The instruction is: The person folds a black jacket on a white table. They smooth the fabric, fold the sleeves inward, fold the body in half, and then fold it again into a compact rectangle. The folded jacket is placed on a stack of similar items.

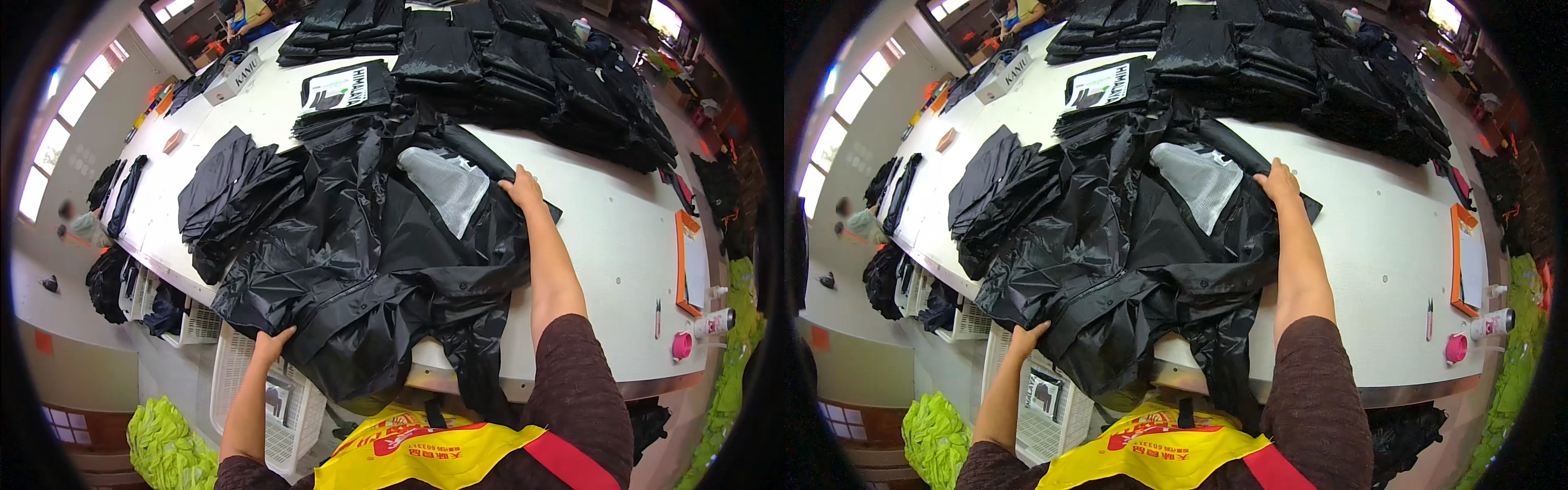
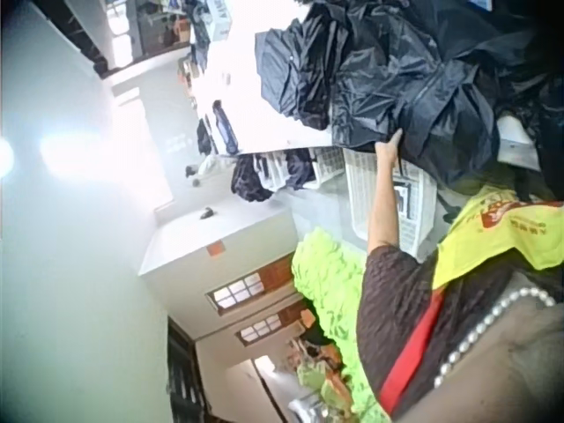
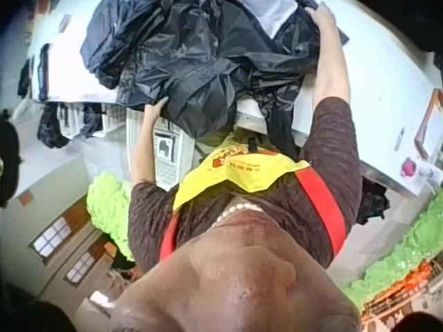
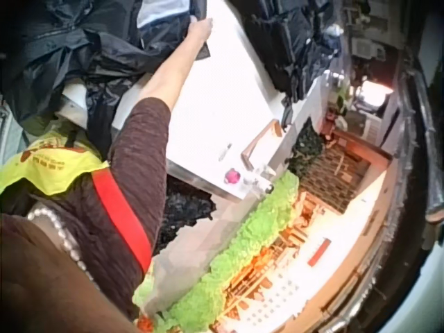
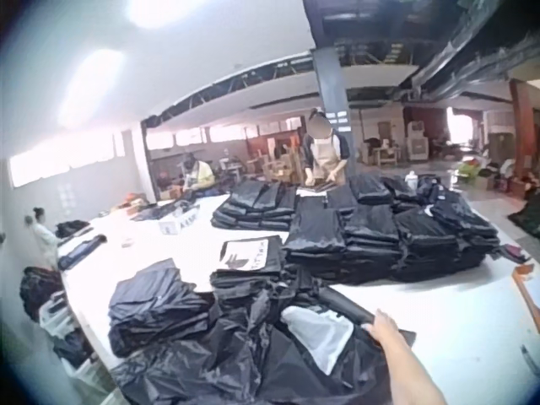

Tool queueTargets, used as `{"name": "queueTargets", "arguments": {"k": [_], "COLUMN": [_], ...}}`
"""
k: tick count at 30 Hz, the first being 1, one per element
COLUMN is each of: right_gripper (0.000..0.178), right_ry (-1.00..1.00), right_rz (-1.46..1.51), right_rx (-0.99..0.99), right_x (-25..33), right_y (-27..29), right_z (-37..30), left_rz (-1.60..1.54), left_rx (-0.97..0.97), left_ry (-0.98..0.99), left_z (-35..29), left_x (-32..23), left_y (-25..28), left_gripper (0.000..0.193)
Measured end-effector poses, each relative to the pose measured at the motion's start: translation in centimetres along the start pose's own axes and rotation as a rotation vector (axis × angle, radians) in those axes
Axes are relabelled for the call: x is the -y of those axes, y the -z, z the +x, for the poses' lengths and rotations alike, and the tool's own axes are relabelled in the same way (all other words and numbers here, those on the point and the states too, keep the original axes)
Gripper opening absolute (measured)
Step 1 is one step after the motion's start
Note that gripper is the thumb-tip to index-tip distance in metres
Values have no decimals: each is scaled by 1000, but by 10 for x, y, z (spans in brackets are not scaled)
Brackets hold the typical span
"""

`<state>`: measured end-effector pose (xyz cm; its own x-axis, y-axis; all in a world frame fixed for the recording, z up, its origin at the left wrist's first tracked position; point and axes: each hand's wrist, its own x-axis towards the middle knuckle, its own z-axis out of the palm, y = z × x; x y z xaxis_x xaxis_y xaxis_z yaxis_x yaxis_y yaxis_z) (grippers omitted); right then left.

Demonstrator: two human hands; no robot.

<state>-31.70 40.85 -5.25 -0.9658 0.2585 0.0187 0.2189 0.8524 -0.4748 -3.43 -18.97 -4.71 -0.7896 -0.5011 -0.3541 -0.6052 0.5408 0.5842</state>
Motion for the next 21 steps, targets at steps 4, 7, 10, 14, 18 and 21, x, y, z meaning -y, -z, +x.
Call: {"name": "queueTargets", "arguments": {"k": [4,7,10,14,18,21], "right_gripper": [45,39,29,41,67,57], "right_ry": [1,-49,-368,-437,-691,-635], "right_rz": [248,416,372,-104,75,494], "right_rx": [472,232,-281,-151,442,168], "right_x": [3,-26,-130,-212,-184,-205], "right_y": [-1,50,106,121,186,172], "right_z": [-55,-150,-217,-289,-273,-245], "left_rz": [-156,323,408,460,506,249], "left_rx": [48,-116,-78,-37,1,292], "left_ry": [-182,0,-110,-486,-544,-588], "left_z": [16,28,53,90,85,110], "left_x": [-10,-30,-67,-113,-167,-170], "left_y": [7,15,8,-41,-47,-34], "left_gripper": [65,74,73,59,51,44]}}
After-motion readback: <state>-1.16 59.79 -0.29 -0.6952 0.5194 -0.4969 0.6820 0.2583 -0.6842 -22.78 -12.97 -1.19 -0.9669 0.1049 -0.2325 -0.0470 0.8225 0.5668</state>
